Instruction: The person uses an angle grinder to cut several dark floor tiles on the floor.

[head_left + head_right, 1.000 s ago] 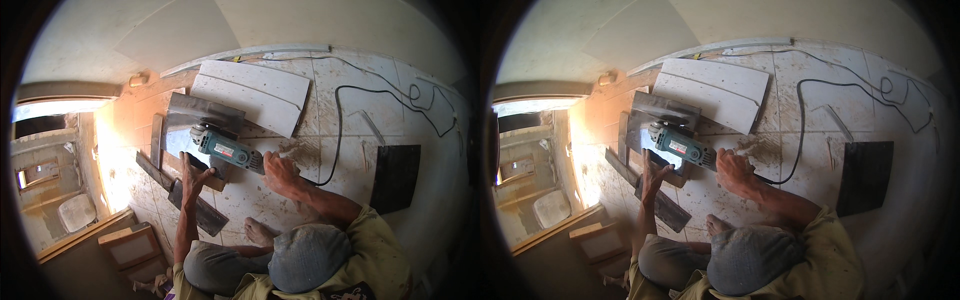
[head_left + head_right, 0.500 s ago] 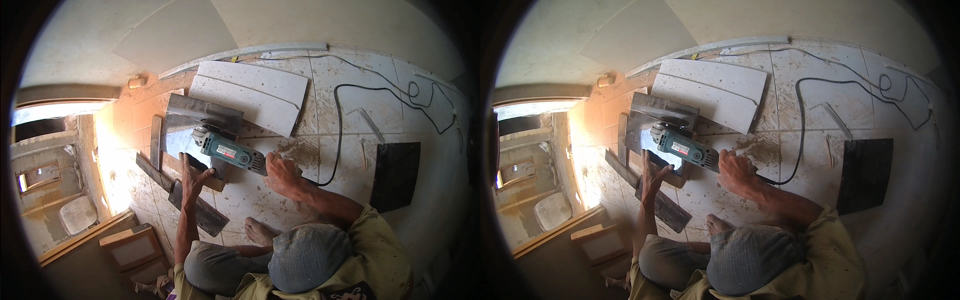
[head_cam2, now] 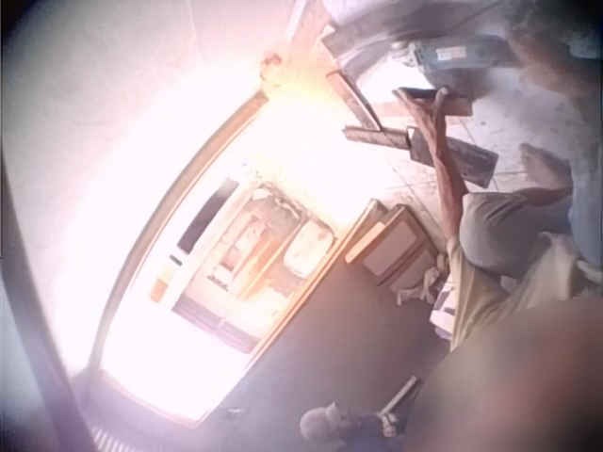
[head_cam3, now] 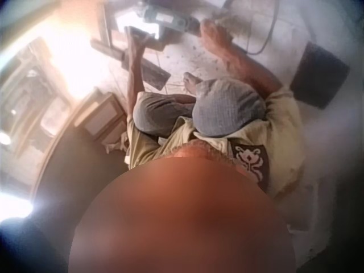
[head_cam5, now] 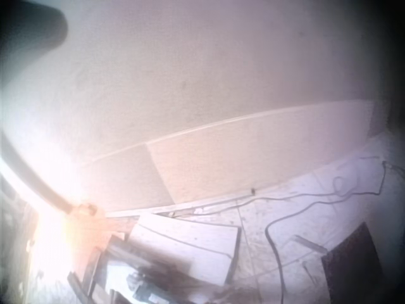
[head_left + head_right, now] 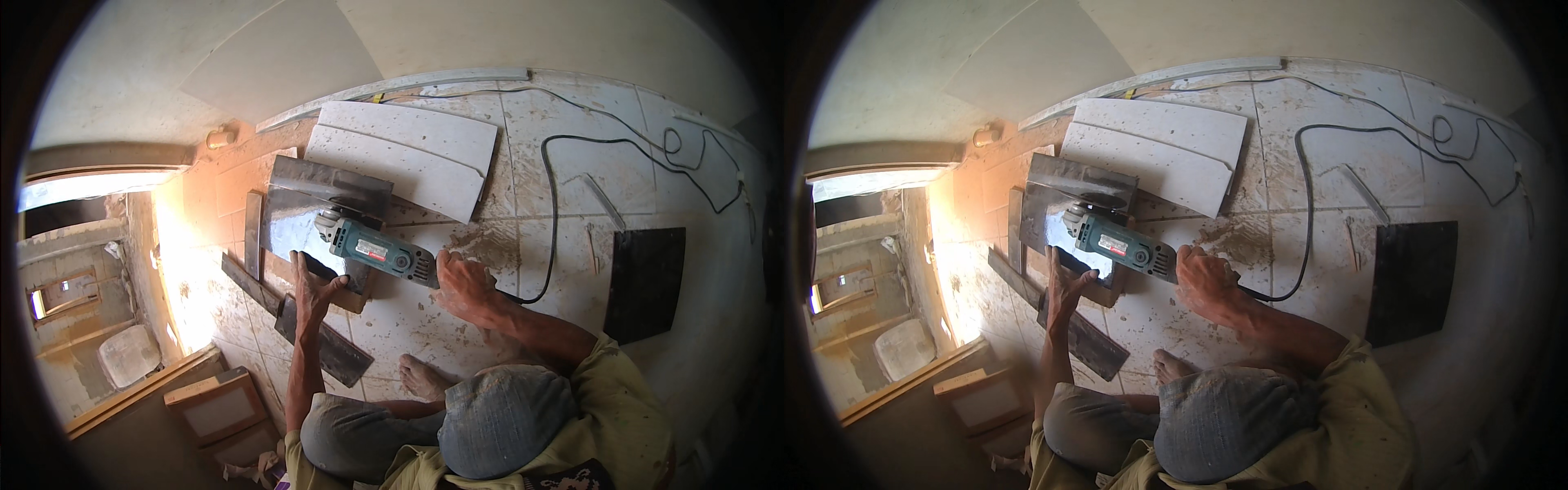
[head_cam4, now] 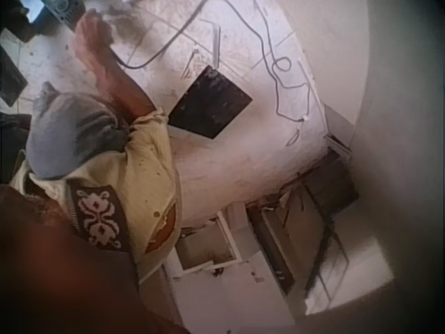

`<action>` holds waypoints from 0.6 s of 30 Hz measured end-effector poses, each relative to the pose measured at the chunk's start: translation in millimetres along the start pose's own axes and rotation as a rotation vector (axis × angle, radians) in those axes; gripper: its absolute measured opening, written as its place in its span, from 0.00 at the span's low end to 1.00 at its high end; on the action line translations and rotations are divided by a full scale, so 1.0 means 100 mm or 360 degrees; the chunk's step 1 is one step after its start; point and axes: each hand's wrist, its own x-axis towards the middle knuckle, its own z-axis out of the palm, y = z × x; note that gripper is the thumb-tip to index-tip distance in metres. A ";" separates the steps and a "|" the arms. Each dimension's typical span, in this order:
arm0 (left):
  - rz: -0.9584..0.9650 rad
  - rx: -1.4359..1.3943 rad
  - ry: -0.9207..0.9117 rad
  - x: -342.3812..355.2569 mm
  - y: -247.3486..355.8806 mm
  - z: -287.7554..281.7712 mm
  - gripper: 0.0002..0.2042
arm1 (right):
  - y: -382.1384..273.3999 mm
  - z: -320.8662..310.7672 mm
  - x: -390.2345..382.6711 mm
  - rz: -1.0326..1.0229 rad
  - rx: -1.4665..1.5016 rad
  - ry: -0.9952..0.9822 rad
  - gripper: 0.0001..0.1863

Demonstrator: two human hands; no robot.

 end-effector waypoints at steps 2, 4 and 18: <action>-0.0024 -0.0003 -0.0014 0.00 0.03 0.00 0.65 | 0.01 -0.01 -0.01 0.0003 -0.0013 -0.0010 0.22; -0.0024 -0.0004 -0.0021 0.00 0.05 0.00 0.65 | 0.02 0.00 -0.03 -0.0001 -0.0013 0.0002 0.22; 0.0000 0.0043 -0.0025 0.00 -0.04 0.01 0.64 | 0.07 0.06 -0.07 0.0118 0.0003 -0.0094 0.27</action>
